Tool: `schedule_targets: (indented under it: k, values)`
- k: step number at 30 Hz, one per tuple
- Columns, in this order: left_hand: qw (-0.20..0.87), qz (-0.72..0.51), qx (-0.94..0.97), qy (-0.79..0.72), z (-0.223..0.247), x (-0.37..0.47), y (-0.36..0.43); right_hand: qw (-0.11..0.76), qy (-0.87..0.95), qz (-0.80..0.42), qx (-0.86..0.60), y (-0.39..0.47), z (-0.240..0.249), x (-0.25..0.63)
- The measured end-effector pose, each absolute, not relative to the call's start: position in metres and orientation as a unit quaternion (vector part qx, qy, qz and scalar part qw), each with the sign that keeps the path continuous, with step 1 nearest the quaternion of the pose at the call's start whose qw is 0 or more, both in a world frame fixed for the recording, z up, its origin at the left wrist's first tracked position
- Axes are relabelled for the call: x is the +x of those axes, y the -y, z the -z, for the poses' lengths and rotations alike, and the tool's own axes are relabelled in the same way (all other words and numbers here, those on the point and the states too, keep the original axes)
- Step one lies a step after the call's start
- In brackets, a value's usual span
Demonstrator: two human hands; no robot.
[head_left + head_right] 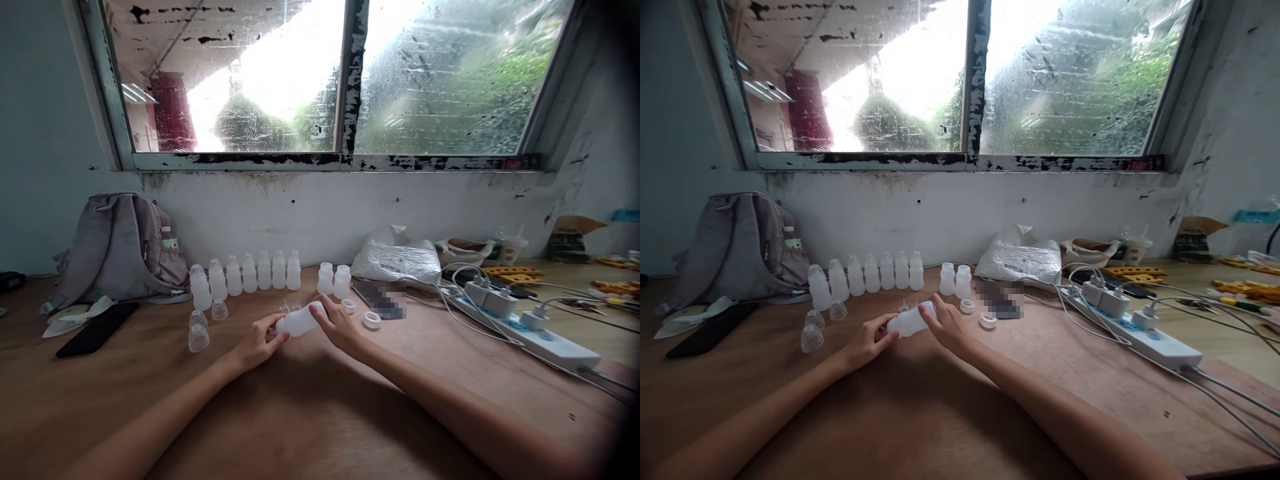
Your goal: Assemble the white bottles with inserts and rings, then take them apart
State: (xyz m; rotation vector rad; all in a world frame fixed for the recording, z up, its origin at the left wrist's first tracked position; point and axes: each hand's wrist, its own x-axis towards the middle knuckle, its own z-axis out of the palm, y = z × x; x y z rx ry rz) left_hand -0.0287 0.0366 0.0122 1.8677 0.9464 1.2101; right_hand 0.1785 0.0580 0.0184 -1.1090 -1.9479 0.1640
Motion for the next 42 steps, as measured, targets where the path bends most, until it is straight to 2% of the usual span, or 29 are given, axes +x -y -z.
schedule_targets:
  k: [4, 7, 9, 15, 20, 24, 28, 32, 35, 39, 42]
  values:
    - [0.411, -0.425, 0.728, -0.348, -0.02, -0.03, -0.038, 0.43, 0.802, 0.011, -0.414, -0.051, -0.018, 0.181]
    - [0.478, -0.361, 0.737, -0.314, -0.03, -0.032, -0.038, 0.434, 0.808, 0.016, -0.397, -0.053, -0.014, 0.184]
    - [0.485, -0.332, 0.749, -0.306, -0.034, -0.034, -0.036, 0.434, 0.811, 0.01, -0.392, -0.054, -0.012, 0.185]
    - [0.371, -0.408, 0.753, -0.359, -0.026, -0.028, -0.034, 0.433, 0.794, -0.001, -0.426, -0.052, -0.016, 0.177]
    - [0.292, -0.415, 0.767, -0.393, -0.017, -0.026, -0.036, 0.452, 0.764, -0.038, -0.458, -0.05, -0.022, 0.172]
    - [0.24, -0.35, 0.817, -0.39, -0.027, -0.034, -0.033, 0.454, 0.759, -0.094, -0.458, -0.048, -0.019, 0.17]
    - [0.134, -0.307, 0.856, -0.393, -0.051, -0.06, -0.027, 0.463, 0.741, -0.176, -0.454, -0.045, -0.012, 0.172]
    - [0.046, -0.293, 0.826, -0.479, -0.07, -0.111, -0.025, 0.482, 0.686, -0.294, -0.459, -0.047, -0.004, 0.184]
    - [-0.002, -0.229, 0.795, -0.561, -0.07, -0.151, -0.025, 0.491, 0.634, -0.379, -0.462, -0.051, 0.0, 0.192]
    - [0.048, -0.16, 0.801, -0.575, -0.056, -0.174, -0.028, 0.509, 0.582, -0.432, -0.465, -0.054, 0.0, 0.195]
    - [0.147, -0.235, 0.796, -0.538, -0.05, -0.158, -0.032, 0.506, 0.567, -0.452, -0.467, -0.053, -0.003, 0.193]
